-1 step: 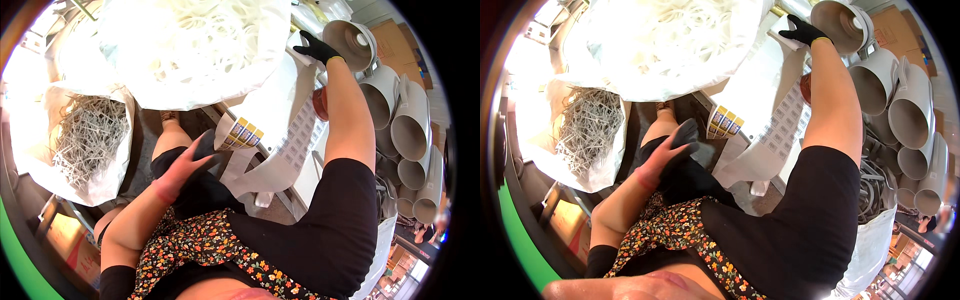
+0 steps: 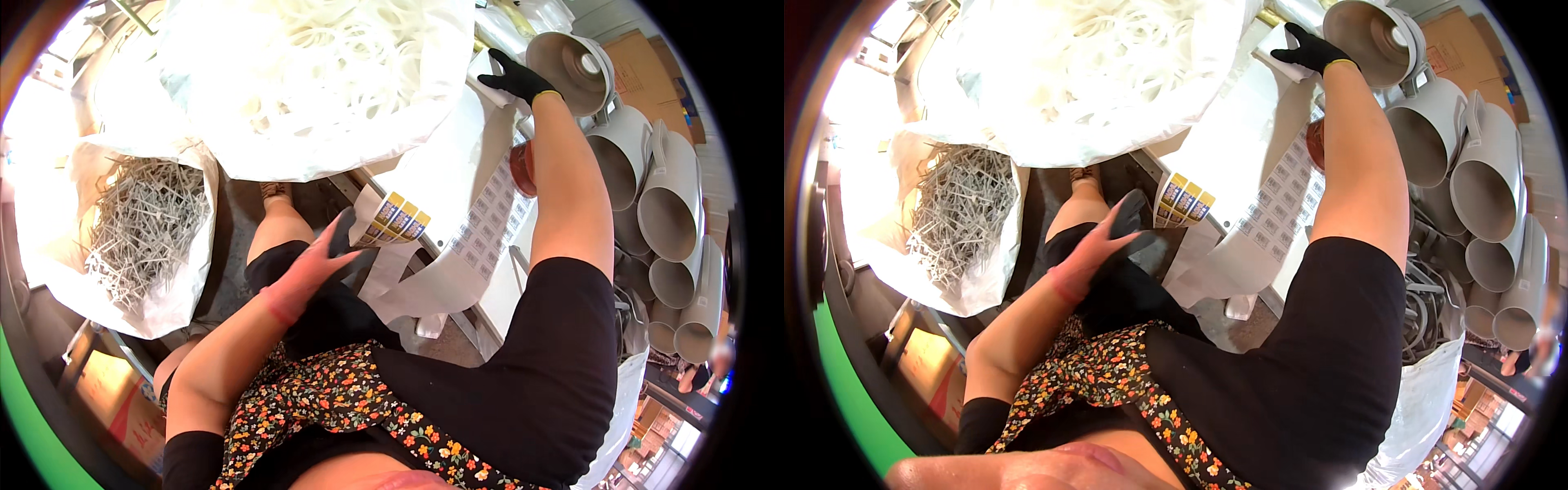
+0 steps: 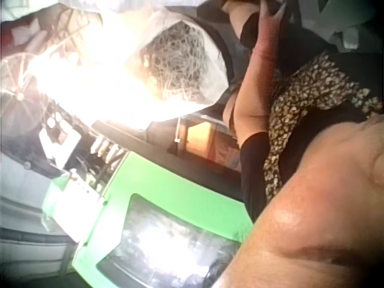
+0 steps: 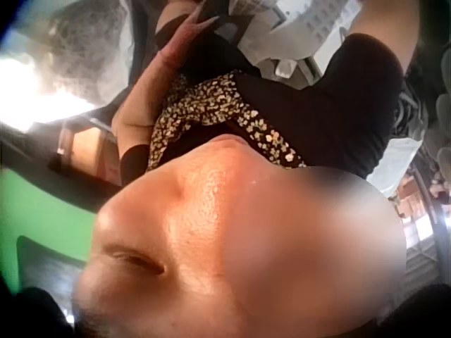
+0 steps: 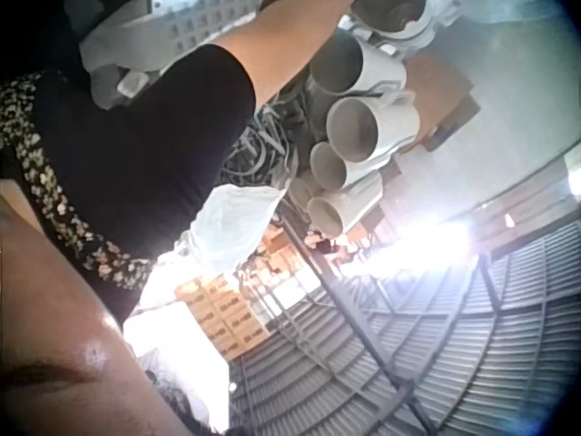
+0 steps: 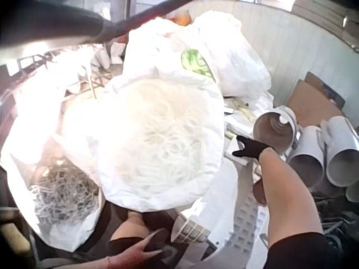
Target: The person assembles white plastic containers by attaching grey handles and applying labels. They pick up a container, insert a handle, apply a label from a sheet, and place the finished unit aside. This process is repeated for multiple containers.
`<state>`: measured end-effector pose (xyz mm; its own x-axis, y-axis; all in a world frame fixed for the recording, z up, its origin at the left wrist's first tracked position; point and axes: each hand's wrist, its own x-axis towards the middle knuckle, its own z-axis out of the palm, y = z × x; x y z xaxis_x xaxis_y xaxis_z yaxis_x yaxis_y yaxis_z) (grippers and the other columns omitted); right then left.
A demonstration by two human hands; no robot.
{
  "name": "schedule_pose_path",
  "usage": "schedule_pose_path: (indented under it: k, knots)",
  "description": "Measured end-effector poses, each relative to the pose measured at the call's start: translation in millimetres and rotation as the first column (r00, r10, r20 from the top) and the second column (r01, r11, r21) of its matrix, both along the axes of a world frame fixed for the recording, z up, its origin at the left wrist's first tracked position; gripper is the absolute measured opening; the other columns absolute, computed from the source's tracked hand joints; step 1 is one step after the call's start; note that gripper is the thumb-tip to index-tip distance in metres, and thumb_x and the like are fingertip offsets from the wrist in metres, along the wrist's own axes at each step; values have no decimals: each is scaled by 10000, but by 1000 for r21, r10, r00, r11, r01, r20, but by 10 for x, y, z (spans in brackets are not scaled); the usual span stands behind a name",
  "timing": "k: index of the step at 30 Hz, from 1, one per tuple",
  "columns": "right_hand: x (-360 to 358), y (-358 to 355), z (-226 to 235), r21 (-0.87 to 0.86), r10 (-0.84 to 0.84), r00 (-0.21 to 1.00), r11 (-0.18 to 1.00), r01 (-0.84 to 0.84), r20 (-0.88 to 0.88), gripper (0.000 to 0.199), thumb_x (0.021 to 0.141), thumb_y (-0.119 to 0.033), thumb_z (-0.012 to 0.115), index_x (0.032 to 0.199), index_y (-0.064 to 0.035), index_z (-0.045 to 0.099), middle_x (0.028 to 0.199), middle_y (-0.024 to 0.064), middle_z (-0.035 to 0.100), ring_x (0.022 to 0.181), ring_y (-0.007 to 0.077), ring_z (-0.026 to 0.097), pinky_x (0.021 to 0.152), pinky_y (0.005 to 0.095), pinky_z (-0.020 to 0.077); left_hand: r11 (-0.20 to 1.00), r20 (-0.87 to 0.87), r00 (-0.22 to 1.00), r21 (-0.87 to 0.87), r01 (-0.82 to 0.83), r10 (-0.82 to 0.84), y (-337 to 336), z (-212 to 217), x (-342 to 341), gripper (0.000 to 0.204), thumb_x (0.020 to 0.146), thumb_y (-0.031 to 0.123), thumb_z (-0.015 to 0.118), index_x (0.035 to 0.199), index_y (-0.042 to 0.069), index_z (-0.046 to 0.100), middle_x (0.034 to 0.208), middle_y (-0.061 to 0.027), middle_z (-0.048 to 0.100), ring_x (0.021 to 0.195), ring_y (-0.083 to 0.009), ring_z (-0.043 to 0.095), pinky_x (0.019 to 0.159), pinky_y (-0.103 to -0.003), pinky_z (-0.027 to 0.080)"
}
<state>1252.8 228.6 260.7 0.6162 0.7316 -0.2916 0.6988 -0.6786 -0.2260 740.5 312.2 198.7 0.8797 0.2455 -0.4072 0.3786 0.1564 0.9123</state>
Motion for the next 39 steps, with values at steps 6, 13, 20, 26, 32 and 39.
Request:
schedule_pose_path:
  k: [6,13,20,26,32,39]
  knots:
    - [119,-9,-97,-10,48,998,999,-48,29,990,763,-603,693,1522,-186,214,1482,163,398,1342,320,417,1079,402,370,993,150,989,120,-12,-6,-224,-451,426,720,840,163,725,1447,50,356,1290,-105,570,1167,-145,532,988,-265,427]
    - [152,58,-140,-15,66,996,998,-65,66,1082,710,-588,735,1525,-137,185,1515,163,339,1391,314,343,1125,392,322,898,-55,998,-441,8,-36,-80,-103,293,392,878,175,703,1214,12,584,1045,-40,672,934,-85,616,830,-242,503]
    - [117,72,-88,80,32,999,996,-32,9,1153,623,-524,807,1522,-151,189,1385,229,488,1272,366,486,1042,406,409,932,-66,995,-359,47,-76,-48,-179,235,388,905,184,680,1236,8,581,1087,-30,664,966,-80,603,862,-218,478]
    - [-242,53,-51,39,-2,942,999,-11,336,1077,636,-585,753,1507,-191,258,1264,246,535,1179,450,507,994,463,427,927,-79,993,-372,53,-89,-39,-138,223,362,912,190,669,1216,8,590,1080,-24,663,965,-65,593,852,-215,474]
    - [-1013,-23,-44,129,-70,697,991,-33,714,889,697,-498,741,1467,-319,334,1206,134,463,1128,354,436,862,523,424,893,27,999,-447,48,-40,-51,-228,184,372,908,182,678,1213,-9,584,1083,-19,658,969,-72,597,856,-220,476]
    - [-1370,-121,-217,249,-141,436,948,-201,889,631,798,-213,633,1396,-280,443,1160,119,479,1084,320,461,865,512,401,872,-3,999,-489,29,-35,-16,-192,96,402,909,198,680,1234,-11,571,1084,-21,655,964,-81,602,846,-226,487]
